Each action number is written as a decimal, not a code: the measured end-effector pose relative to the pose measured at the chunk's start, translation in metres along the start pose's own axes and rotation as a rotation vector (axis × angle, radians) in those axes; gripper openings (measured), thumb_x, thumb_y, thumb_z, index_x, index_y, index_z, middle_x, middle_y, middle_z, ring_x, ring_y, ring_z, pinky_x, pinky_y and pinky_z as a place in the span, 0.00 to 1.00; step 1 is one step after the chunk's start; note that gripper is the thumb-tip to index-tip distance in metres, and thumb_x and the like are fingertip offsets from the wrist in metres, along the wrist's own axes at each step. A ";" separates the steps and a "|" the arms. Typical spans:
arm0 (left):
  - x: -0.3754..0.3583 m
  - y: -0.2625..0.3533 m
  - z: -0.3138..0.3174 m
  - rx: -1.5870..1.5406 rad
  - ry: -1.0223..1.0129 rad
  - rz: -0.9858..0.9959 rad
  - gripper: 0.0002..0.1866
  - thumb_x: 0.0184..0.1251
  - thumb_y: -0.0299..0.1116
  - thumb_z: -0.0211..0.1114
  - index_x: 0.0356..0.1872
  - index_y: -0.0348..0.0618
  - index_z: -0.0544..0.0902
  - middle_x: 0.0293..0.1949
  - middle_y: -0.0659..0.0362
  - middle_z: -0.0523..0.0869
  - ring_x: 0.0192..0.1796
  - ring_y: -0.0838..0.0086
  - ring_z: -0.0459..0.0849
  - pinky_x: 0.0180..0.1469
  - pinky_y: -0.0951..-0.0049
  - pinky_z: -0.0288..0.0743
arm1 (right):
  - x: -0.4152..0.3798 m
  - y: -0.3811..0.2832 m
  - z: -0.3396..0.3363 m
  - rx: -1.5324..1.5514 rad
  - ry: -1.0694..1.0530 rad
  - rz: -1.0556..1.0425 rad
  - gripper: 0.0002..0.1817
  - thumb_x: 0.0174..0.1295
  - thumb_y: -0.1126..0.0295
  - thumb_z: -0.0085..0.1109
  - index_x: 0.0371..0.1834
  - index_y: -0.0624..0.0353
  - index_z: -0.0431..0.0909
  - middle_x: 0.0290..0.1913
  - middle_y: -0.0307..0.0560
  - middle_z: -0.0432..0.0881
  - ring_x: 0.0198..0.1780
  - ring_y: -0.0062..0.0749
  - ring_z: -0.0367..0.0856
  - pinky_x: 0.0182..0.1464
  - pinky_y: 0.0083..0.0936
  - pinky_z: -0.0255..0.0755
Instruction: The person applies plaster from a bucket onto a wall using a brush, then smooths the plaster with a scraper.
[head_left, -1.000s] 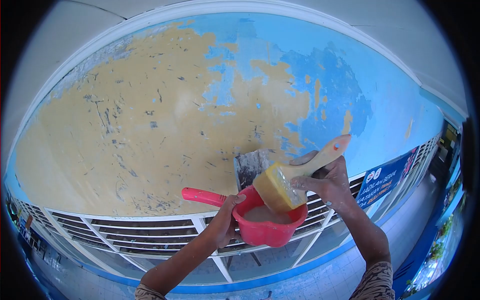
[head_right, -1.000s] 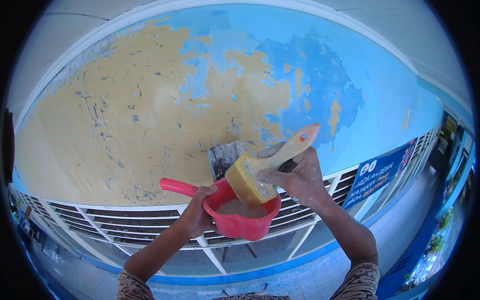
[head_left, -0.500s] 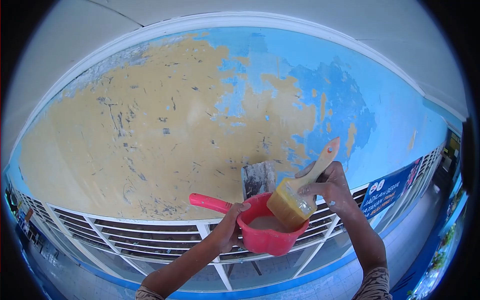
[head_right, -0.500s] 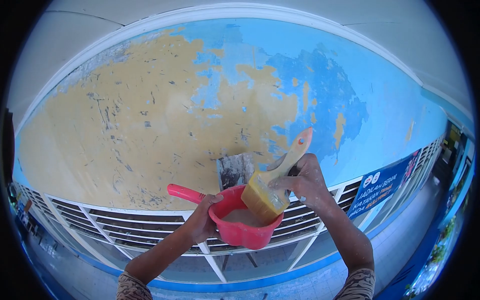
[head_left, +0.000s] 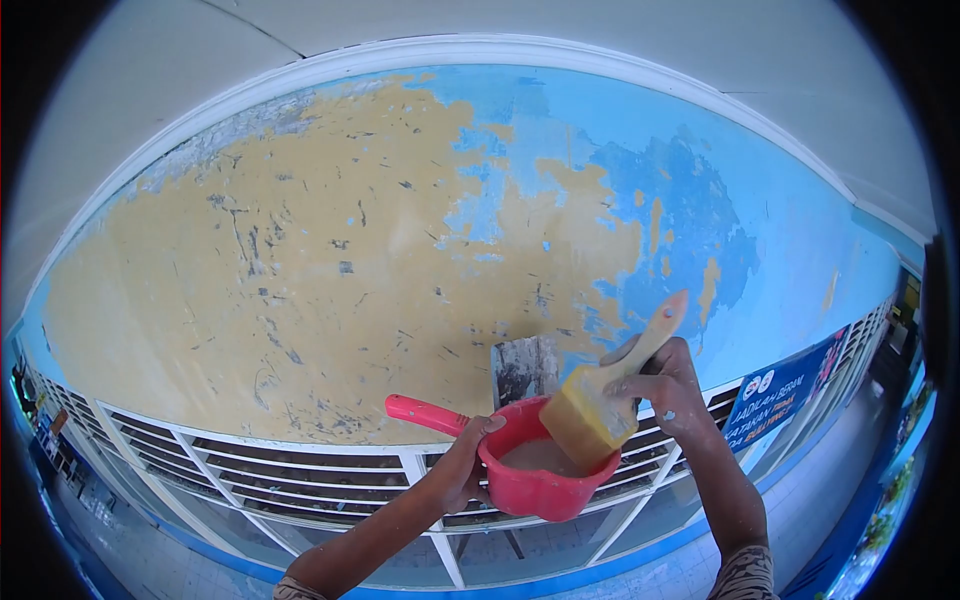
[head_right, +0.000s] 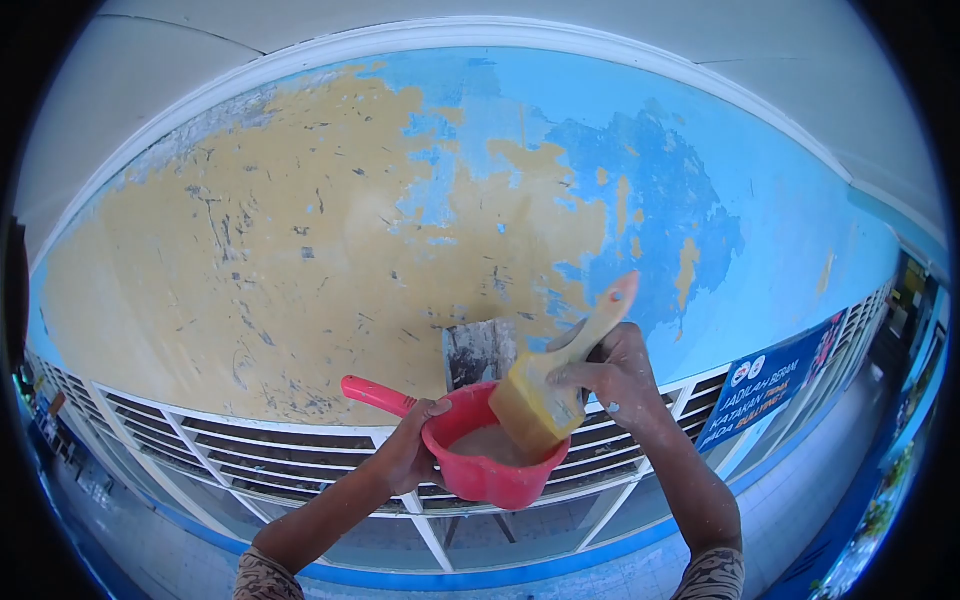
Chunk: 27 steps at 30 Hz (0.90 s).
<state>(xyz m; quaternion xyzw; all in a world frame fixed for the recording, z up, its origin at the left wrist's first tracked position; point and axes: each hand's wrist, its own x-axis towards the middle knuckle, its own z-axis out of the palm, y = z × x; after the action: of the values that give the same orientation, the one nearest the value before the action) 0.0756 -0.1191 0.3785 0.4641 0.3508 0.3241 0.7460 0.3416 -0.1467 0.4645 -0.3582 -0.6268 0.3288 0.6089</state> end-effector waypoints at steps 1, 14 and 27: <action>0.001 -0.001 -0.001 -0.003 0.013 -0.013 0.43 0.68 0.63 0.57 0.78 0.50 0.60 0.74 0.47 0.68 0.74 0.48 0.69 0.64 0.28 0.69 | 0.002 0.005 -0.003 -0.083 -0.055 0.031 0.16 0.44 0.82 0.70 0.41 0.72 0.86 0.33 0.49 0.88 0.32 0.26 0.85 0.35 0.23 0.77; -0.001 0.000 -0.003 0.010 0.030 -0.009 0.41 0.67 0.62 0.56 0.77 0.52 0.63 0.73 0.48 0.70 0.73 0.48 0.70 0.63 0.27 0.69 | -0.001 0.016 -0.004 -0.022 0.009 0.074 0.18 0.47 0.82 0.66 0.45 0.76 0.84 0.38 0.56 0.89 0.38 0.32 0.87 0.45 0.29 0.80; -0.015 -0.006 -0.010 -0.039 0.016 0.015 0.41 0.68 0.65 0.56 0.76 0.52 0.66 0.71 0.49 0.74 0.70 0.49 0.75 0.58 0.31 0.76 | 0.146 -0.037 0.043 0.659 0.097 -0.236 0.28 0.67 0.70 0.63 0.70 0.63 0.72 0.61 0.49 0.80 0.60 0.36 0.80 0.64 0.35 0.74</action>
<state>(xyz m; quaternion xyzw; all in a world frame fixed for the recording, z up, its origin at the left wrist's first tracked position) 0.0606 -0.1283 0.3733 0.4492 0.3467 0.3401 0.7499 0.2965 -0.0408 0.5713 -0.0825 -0.4946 0.4233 0.7546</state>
